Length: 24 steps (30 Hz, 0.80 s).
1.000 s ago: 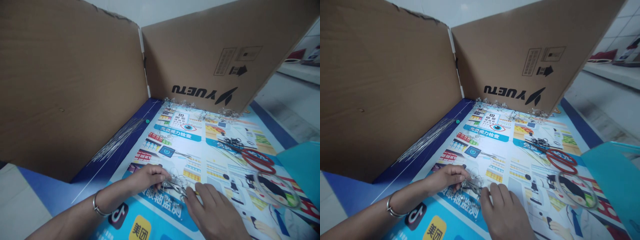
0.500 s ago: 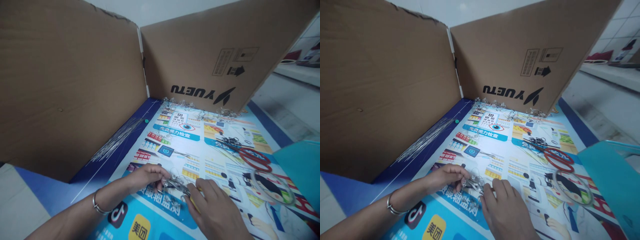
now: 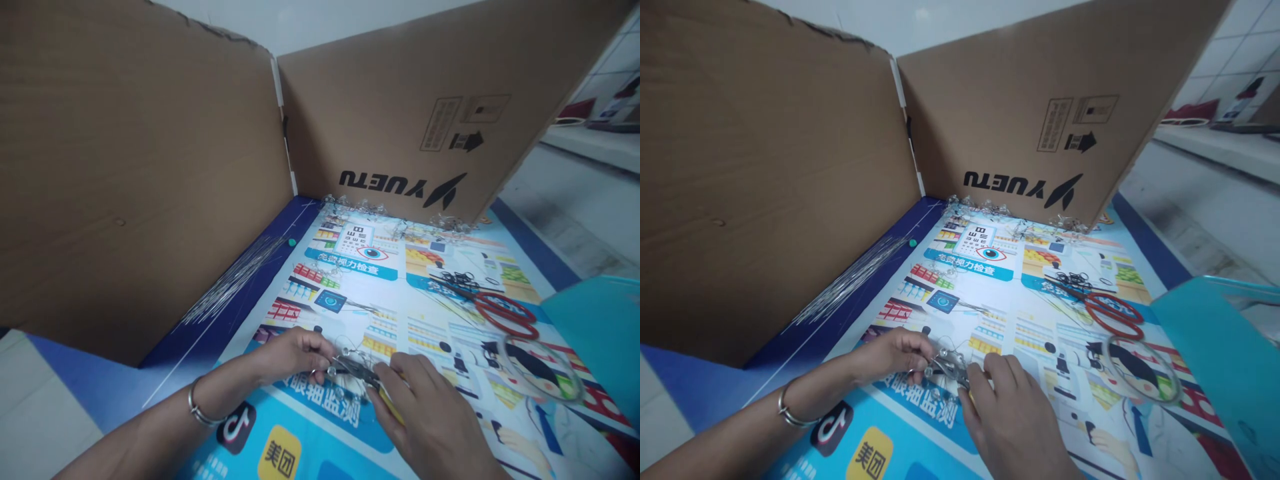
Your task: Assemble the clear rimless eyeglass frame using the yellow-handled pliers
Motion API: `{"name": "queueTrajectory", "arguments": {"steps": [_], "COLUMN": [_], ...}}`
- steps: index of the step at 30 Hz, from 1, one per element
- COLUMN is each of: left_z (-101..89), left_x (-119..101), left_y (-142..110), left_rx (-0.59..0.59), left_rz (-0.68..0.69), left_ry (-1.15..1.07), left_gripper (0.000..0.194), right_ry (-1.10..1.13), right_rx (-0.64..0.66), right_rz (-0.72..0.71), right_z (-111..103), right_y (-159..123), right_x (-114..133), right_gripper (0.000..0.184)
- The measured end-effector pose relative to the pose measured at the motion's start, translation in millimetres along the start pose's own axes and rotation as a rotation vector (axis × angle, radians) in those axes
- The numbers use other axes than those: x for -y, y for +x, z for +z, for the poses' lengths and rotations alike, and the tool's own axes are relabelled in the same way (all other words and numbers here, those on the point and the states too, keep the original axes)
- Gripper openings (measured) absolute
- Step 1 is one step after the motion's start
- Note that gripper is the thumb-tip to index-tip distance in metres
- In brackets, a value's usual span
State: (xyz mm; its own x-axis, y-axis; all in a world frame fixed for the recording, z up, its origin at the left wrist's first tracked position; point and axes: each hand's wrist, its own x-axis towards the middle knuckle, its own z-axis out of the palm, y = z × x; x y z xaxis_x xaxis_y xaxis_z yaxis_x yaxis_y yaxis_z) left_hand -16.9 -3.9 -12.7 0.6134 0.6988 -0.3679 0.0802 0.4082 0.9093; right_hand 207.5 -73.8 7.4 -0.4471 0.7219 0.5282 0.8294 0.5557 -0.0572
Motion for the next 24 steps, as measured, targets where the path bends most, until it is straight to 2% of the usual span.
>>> {"name": "queueTrajectory", "arguments": {"steps": [6, 14, 24], "left_z": [1.8, 0.3, -1.8], "left_x": [0.3, -4.1, -4.8], "left_y": [-0.1, -1.0, -2.2], "left_rx": [-0.005, 0.087, 0.116], "left_rz": [0.032, 0.138, 0.222], "left_ry": [0.049, 0.206, 0.341], "left_gripper": [0.033, 0.03, 0.023], "right_ry": [0.059, 0.066, 0.072], "right_rx": [0.016, 0.016, 0.017], "right_rz": [0.051, 0.056, 0.063], "right_z": [-1.8, -2.6, -6.1], "right_y": [-0.6, -0.2, 1.4], "right_x": [0.7, -0.2, 1.3], "right_gripper": [0.016, 0.018, 0.023]}}
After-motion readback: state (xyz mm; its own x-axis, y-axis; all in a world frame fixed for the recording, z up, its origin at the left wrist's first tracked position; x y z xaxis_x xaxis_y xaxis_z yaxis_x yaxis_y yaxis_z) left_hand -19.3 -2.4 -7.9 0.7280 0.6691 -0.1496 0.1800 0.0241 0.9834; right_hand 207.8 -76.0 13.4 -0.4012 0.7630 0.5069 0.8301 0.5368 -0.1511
